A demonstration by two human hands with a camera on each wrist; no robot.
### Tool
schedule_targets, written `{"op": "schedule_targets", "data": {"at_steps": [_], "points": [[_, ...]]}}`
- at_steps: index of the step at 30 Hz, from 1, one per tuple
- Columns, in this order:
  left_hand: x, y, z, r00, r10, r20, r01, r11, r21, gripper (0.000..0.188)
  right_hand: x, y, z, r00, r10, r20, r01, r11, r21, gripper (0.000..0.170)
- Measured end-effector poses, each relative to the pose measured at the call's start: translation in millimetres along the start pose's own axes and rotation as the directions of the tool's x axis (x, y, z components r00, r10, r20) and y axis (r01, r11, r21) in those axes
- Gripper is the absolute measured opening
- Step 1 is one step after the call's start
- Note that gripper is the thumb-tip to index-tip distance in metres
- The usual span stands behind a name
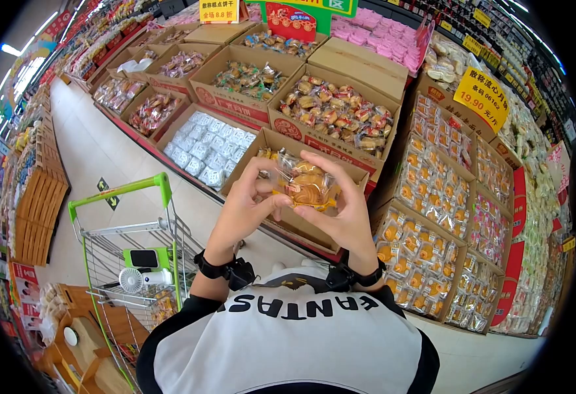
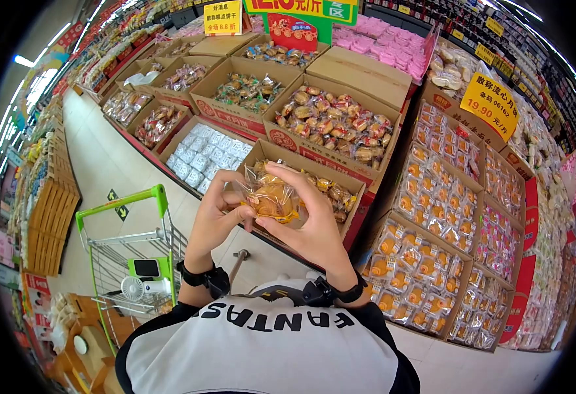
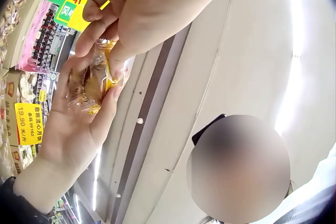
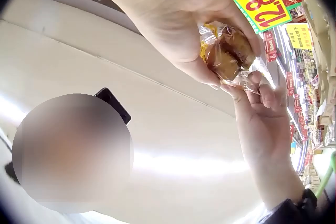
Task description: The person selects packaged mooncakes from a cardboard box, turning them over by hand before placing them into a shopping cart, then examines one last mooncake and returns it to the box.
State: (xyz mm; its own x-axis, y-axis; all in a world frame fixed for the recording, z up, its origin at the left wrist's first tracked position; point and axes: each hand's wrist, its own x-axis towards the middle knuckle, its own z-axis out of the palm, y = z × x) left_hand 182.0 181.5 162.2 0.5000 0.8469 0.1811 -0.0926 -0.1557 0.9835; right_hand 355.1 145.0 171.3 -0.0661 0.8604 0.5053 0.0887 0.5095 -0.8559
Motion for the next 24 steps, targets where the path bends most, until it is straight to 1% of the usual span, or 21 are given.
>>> {"op": "schedule_targets", "data": {"at_steps": [4,6,7,9,10,11,13,15,16,18,19,21,22,24], "points": [[-2,-1,1,1.0,0.011,-0.029,-0.011,1.0,0.008,0.035,-1,-1,3,1.0,-0.012,-0.015,0.012,1.0,0.011,0.058],[-2,3,2,0.985,0.166,-0.035,-0.151,0.951,0.27,0.031,-3,-1,6,0.998,-0.036,-0.054,0.043,0.991,0.124,0.068],[-3,5,1,0.986,0.162,-0.04,-0.146,0.953,0.266,0.031,-3,-1,7,0.998,-0.03,-0.049,0.036,0.992,0.123,0.068],[-5,9,-2,0.968,0.25,0.038,-0.242,0.872,0.425,0.026,-2,-2,9,0.99,-0.125,-0.059,0.133,0.977,0.169,0.076],[-6,11,-3,0.968,0.248,0.032,-0.238,0.875,0.422,0.026,-3,-1,8,0.988,-0.147,-0.04,0.15,0.985,0.087,0.08],[-7,12,-4,0.961,0.276,0.028,-0.26,0.859,0.441,0.025,-3,-3,9,0.989,-0.144,-0.034,0.146,0.985,0.086,0.08],[-8,11,-8,0.952,0.306,0.022,-0.282,0.843,0.458,0.024,-2,-6,13,0.994,-0.112,-0.011,0.112,0.974,0.199,0.078],[-8,7,-15,0.884,0.463,0.067,-0.434,0.758,0.486,0.023,-1,-7,17,0.993,-0.119,-0.006,0.118,0.975,0.189,0.076],[-11,7,-18,0.883,0.465,0.06,-0.433,0.759,0.486,0.023,0,-8,20,0.992,-0.127,-0.006,0.126,0.976,0.18,0.075],[-16,5,-24,0.849,0.526,0.044,-0.48,0.735,0.479,0.023,1,-8,26,0.99,-0.14,0.017,0.135,0.977,0.167,0.073],[-20,4,-26,0.849,0.528,0.033,-0.477,0.737,0.48,0.023,1,-8,29,0.988,-0.152,0.034,0.145,0.977,0.156,0.071],[-30,2,-29,0.847,0.525,-0.083,-0.451,0.793,0.409,0.022,4,-10,37,0.983,-0.169,0.068,0.157,0.976,0.15,0.069],[-34,2,-31,0.846,0.525,-0.097,-0.446,0.795,0.411,0.022,5,-10,41,0.978,-0.186,0.091,0.172,0.974,0.145,0.067],[-42,4,-38,0.799,0.593,-0.102,-0.495,0.744,0.449,0.022,6,-10,49,0.975,-0.186,0.124,0.168,0.976,0.142,0.065]]}}
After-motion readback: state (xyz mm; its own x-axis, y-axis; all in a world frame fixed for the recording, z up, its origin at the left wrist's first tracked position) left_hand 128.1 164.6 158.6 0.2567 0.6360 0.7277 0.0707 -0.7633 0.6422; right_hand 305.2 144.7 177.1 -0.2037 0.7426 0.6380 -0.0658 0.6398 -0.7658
